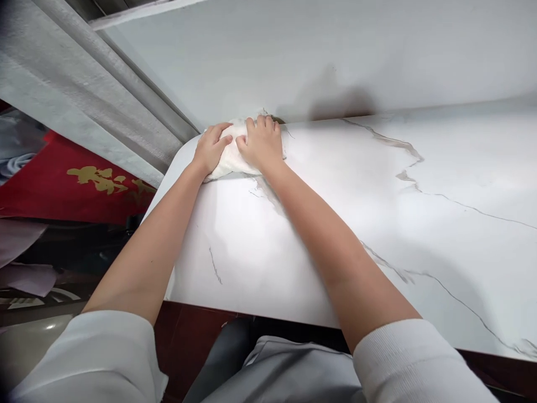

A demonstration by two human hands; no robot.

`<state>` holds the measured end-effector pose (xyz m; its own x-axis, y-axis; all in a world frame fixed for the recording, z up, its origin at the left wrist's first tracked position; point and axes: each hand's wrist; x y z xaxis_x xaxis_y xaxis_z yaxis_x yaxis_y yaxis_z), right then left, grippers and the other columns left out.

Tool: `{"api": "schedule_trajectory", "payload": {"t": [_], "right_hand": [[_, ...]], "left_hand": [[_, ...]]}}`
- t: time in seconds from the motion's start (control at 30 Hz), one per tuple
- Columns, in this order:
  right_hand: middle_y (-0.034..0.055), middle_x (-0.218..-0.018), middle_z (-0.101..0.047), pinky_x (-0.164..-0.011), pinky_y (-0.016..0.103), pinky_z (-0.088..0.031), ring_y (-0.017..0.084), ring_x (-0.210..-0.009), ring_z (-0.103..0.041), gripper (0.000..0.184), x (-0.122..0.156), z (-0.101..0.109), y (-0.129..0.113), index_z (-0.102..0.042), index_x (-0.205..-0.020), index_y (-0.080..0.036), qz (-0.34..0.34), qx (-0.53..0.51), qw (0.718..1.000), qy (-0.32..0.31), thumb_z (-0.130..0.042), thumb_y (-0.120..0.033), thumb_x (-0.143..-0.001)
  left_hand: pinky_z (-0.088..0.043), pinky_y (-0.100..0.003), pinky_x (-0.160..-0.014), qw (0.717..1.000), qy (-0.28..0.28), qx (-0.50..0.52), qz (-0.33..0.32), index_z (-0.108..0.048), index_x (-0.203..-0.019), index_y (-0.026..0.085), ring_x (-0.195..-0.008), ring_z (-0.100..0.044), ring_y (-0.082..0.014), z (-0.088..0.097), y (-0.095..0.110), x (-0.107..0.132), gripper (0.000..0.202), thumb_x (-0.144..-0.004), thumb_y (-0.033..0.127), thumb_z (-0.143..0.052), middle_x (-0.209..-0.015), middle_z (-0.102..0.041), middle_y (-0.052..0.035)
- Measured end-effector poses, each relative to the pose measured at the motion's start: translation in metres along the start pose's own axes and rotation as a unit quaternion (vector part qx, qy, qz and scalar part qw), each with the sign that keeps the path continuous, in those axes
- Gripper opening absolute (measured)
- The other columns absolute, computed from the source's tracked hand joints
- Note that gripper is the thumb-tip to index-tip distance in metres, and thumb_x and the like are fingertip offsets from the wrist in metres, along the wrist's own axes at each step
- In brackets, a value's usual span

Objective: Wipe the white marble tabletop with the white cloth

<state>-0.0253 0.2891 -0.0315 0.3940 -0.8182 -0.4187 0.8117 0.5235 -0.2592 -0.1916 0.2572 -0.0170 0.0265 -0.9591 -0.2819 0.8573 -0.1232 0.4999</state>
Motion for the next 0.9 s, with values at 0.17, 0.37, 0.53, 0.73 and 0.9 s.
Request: {"api": "schedule_trajectory", "payload": {"t": [0.17, 0.37, 0.53, 0.73, 0.9], "right_hand": [[0.0215, -0.121, -0.049, -0.097, 0.062, -0.035, 0.038, -0.116, -0.045, 0.049, -0.02, -0.011, 0.004, -0.052, -0.125, -0.003, 0.002, 0.047, 0.999, 0.008, -0.018, -0.029, -0.101], [0.0227, -0.123, -0.048, -0.097, 0.065, -0.033, 0.041, -0.119, -0.043, 0.054, -0.025, -0.021, 0.005, -0.052, -0.128, -0.003, 0.012, 0.038, 0.999, 0.035, -0.015, -0.035, -0.103], [0.0236, -0.126, -0.047, -0.098, 0.067, -0.029, 0.042, -0.121, -0.042, 0.052, -0.01, -0.005, -0.007, -0.049, -0.13, -0.001, 0.014, 0.051, 0.999, -0.011, -0.019, -0.033, -0.103], [0.0242, -0.136, -0.045, -0.107, 0.063, -0.024, 0.043, -0.132, -0.035, 0.05, 0.023, 0.022, -0.039, -0.047, -0.136, -0.002, 0.004, 0.034, 0.998, -0.061, -0.03, -0.032, -0.1], [0.0235, -0.144, -0.042, -0.113, 0.059, -0.019, 0.042, -0.139, -0.028, 0.051, 0.063, 0.034, -0.072, -0.046, -0.139, -0.002, -0.004, -0.001, 0.998, -0.06, -0.035, -0.031, -0.099]], "left_hand": [[-0.032, -0.053, -0.114, 1.0, -0.01, 0.006, -0.016, -0.058, -0.131, 0.031, -0.131, -0.049, -0.0321, -0.003, -0.018, -0.029, 0.04, -0.092, 0.032, -0.05, -0.13, -0.06, -0.0043], [-0.03, -0.054, -0.115, 0.999, -0.024, 0.014, -0.015, -0.056, -0.134, 0.031, -0.13, -0.049, -0.0327, 0.0, -0.023, -0.034, 0.043, -0.092, 0.035, -0.049, -0.13, -0.06, -0.0047], [-0.028, -0.052, -0.117, 0.999, -0.03, 0.008, -0.031, -0.054, -0.136, 0.031, -0.136, -0.044, -0.0316, 0.006, -0.022, -0.019, 0.044, -0.094, 0.039, -0.047, -0.137, -0.058, -0.0047], [-0.029, -0.046, -0.118, 0.999, -0.038, -0.025, -0.03, -0.051, -0.14, 0.022, -0.135, -0.046, -0.0275, 0.023, -0.013, 0.02, 0.051, -0.093, 0.038, -0.041, -0.144, -0.055, -0.0079], [-0.029, -0.043, -0.118, 0.998, -0.034, -0.032, -0.034, -0.052, -0.139, 0.019, -0.136, -0.045, -0.0258, 0.042, -0.011, 0.068, 0.051, -0.094, 0.038, -0.04, -0.144, -0.055, -0.0082]]}}
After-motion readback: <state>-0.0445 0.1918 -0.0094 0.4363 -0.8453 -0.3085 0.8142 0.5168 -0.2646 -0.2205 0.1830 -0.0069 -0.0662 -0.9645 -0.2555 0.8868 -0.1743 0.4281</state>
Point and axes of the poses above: each hand's wrist, its own x-axis away from the middle knuckle, its own z-axis out of the back of the hand, y = z × x
